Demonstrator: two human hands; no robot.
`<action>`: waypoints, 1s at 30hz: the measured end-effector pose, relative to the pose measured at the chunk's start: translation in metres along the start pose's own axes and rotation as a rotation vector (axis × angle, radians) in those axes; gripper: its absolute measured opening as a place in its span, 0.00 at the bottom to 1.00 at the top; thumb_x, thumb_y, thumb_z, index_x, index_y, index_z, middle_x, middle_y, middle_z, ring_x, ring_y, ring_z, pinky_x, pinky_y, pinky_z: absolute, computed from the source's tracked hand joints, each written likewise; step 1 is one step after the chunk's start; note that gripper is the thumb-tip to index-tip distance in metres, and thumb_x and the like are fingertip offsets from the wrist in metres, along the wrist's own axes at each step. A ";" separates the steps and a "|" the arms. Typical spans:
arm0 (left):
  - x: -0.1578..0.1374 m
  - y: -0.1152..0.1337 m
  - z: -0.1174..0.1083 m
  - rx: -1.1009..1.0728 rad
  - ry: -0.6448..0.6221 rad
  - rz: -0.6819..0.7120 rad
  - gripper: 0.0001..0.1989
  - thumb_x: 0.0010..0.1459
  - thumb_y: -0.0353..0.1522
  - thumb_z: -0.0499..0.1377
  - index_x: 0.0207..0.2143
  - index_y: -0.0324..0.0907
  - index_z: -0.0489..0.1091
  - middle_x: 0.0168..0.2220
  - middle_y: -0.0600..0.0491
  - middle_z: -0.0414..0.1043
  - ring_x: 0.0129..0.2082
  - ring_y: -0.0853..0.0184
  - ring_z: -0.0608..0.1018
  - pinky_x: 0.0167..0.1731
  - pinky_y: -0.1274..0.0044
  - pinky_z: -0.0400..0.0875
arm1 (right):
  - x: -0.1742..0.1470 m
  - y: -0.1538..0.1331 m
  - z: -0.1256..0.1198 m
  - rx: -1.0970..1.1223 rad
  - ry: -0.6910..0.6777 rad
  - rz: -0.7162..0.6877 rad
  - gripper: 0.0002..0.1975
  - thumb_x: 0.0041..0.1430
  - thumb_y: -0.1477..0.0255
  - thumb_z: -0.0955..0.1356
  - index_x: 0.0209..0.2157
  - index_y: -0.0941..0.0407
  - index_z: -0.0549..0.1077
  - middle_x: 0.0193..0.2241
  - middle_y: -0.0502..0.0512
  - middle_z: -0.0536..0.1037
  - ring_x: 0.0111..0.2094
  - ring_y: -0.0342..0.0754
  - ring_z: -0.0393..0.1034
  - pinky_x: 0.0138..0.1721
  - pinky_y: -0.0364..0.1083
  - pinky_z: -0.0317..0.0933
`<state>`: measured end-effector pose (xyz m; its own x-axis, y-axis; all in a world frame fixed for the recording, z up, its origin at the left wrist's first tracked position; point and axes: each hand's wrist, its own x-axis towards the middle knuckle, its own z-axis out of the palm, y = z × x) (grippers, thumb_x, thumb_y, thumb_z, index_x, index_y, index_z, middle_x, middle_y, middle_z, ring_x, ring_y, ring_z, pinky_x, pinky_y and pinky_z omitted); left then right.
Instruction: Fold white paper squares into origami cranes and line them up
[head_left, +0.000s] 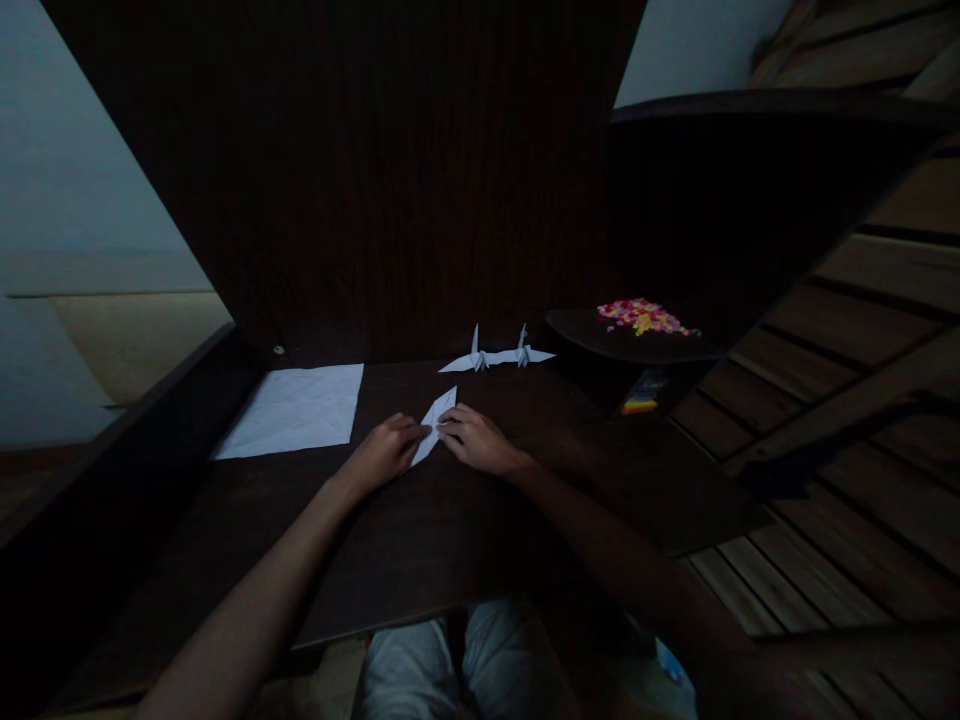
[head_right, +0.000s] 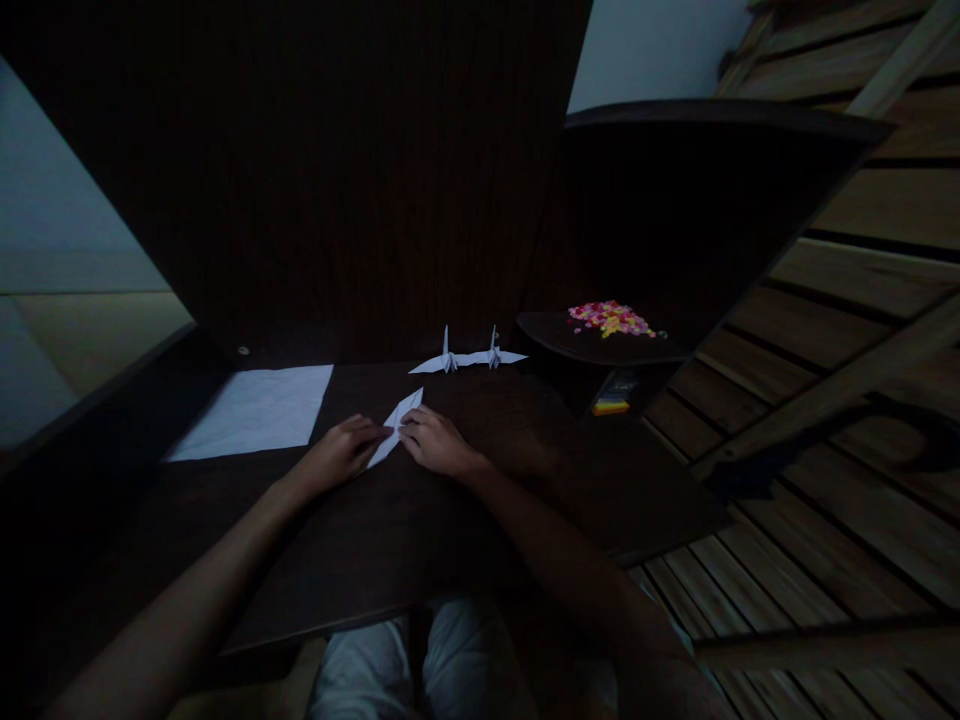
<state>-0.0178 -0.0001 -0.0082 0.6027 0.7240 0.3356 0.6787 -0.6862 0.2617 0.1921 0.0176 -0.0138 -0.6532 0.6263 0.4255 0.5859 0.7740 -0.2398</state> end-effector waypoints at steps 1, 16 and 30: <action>0.000 0.000 0.000 -0.013 0.007 0.000 0.16 0.62 0.26 0.51 0.48 0.39 0.72 0.38 0.46 0.73 0.40 0.62 0.73 0.43 0.71 0.70 | 0.000 0.000 0.000 0.005 -0.003 -0.005 0.13 0.64 0.72 0.63 0.40 0.58 0.79 0.43 0.59 0.77 0.45 0.49 0.67 0.49 0.47 0.63; -0.002 0.000 -0.003 -0.098 0.034 -0.001 0.18 0.58 0.27 0.52 0.49 0.42 0.72 0.46 0.47 0.74 0.48 0.60 0.74 0.50 0.65 0.70 | -0.002 0.010 -0.002 0.125 -0.099 -0.010 0.16 0.57 0.73 0.67 0.48 0.56 0.75 0.52 0.59 0.74 0.54 0.51 0.67 0.55 0.51 0.61; -0.002 0.001 -0.009 -0.085 -0.010 0.006 0.17 0.54 0.30 0.56 0.47 0.41 0.74 0.47 0.45 0.75 0.49 0.58 0.74 0.51 0.64 0.69 | -0.003 0.016 -0.007 0.195 -0.171 -0.007 0.18 0.59 0.68 0.68 0.51 0.55 0.73 0.57 0.59 0.68 0.59 0.52 0.63 0.60 0.53 0.57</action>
<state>-0.0223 -0.0029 -0.0009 0.6114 0.7199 0.3284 0.6370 -0.6941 0.3355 0.2072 0.0276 -0.0130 -0.7385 0.6144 0.2777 0.4884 0.7714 -0.4080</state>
